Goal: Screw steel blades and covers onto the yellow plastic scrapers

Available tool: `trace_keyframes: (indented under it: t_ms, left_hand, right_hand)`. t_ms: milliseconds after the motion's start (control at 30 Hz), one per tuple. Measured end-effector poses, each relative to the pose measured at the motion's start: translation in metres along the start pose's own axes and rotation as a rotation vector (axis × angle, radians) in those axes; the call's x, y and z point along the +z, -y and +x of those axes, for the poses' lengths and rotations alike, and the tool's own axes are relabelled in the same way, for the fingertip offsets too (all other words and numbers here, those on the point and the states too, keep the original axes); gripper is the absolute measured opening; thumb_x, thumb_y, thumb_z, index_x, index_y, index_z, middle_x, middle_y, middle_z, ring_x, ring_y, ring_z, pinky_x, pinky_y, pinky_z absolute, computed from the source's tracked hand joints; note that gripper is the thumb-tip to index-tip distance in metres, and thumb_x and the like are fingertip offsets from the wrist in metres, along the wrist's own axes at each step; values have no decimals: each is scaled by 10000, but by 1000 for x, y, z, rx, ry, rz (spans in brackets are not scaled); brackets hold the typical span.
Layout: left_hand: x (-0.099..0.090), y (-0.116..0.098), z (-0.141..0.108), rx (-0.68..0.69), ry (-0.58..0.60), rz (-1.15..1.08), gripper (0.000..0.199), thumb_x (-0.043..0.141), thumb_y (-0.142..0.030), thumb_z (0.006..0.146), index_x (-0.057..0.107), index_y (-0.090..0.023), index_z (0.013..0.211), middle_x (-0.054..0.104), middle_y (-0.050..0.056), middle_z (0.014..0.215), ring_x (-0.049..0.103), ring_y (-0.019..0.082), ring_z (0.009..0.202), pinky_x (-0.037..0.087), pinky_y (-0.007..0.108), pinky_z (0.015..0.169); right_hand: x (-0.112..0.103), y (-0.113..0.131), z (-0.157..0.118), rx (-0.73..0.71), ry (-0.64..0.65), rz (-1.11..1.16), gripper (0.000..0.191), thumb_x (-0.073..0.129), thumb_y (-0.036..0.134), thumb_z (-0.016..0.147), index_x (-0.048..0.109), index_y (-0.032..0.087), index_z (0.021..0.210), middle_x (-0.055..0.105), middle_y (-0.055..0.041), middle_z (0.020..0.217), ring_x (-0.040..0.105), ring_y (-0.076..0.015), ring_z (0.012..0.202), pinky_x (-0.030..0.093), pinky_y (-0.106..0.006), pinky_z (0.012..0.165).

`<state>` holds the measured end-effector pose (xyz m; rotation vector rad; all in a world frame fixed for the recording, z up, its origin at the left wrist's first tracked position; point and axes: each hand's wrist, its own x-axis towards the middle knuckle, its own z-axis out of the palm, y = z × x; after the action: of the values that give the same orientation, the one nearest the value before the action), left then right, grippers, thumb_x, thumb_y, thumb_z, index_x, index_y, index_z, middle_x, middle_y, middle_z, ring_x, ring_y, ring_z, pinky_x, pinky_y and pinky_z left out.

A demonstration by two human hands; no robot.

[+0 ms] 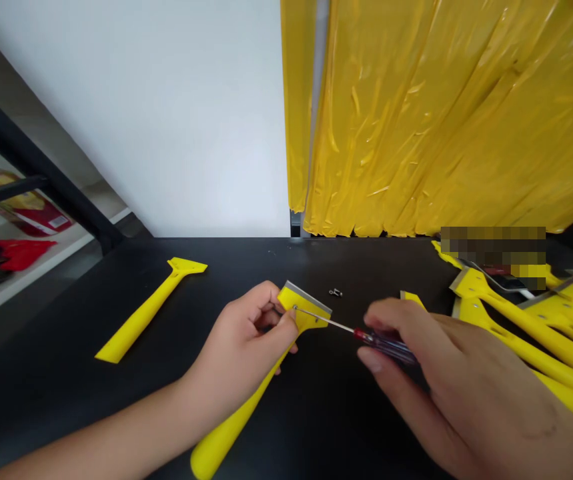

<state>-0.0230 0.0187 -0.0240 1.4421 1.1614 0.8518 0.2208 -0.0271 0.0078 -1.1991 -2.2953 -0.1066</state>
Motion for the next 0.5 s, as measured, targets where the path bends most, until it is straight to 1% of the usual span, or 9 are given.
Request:
trace_keyframes:
  t_ms: [133, 167, 233, 267, 367, 467, 500]
  left_hand:
    - [-1, -1, 1, 17, -13, 22, 244, 647, -426, 1005, 589, -219, 890, 658, -17, 705, 630, 136, 610, 538, 204, 495]
    - [-1, -1, 1, 20, -18, 29, 247, 646, -429, 1006, 586, -219, 889, 655, -16, 706, 643, 144, 624, 542, 207, 497]
    - [-1, 0, 1, 21, -30, 38, 250, 641, -436, 1008, 576, -223, 894, 655, -11, 725, 676, 165, 664, 556, 217, 499]
    - [-1, 0, 1, 24, -34, 44, 249, 637, -440, 1010, 572, -226, 900, 658, -9, 740, 688, 174, 682, 563, 222, 499]
    - [-1, 2, 2, 48, -35, 67, 247, 622, -453, 1020, 571, -231, 925, 666, -5, 784, 704, 182, 714, 573, 229, 508]
    - [0, 3, 2, 66, -37, 73, 249, 622, -457, 1023, 565, -232, 932, 667, -6, 794, 702, 179, 715, 571, 226, 514]
    - [0, 4, 2, 68, -36, 75, 246, 620, -454, 1025, 565, -232, 937, 668, -5, 798, 702, 178, 716, 570, 225, 516]
  right_hand:
    - [2, 1, 0, -5, 10, -22, 166, 452, 287, 1087, 504, 257, 931, 617, 42, 684, 609, -161, 520, 400, -316, 502]
    - [2, 1, 0, -5, -4, -35, 151, 445, 298, 1093, 523, 252, 972, 646, 30, 723, 634, -166, 553, 417, -316, 517]
    - [3, 0, 0, -3, -61, -63, 147, 422, 300, 1101, 542, 219, 1122, 716, -25, 875, 706, -187, 683, 466, -319, 577]
    - [4, 0, 0, -4, -71, -76, 157, 410, 291, 1105, 540, 210, 1140, 721, -33, 887, 713, -191, 694, 466, -323, 579]
    - [5, 0, 1, -7, -13, -88, 192, 415, 303, 1111, 525, 248, 965, 650, 25, 718, 646, -174, 551, 407, -330, 510]
    - [5, -1, 1, 14, -26, -77, 172, 419, 331, 1111, 543, 236, 1039, 694, 0, 823, 698, -185, 651, 456, -326, 568]
    - [5, -1, 1, 20, -21, -69, 168, 420, 324, 1110, 542, 235, 1037, 691, 3, 820, 695, -182, 645, 454, -324, 566]
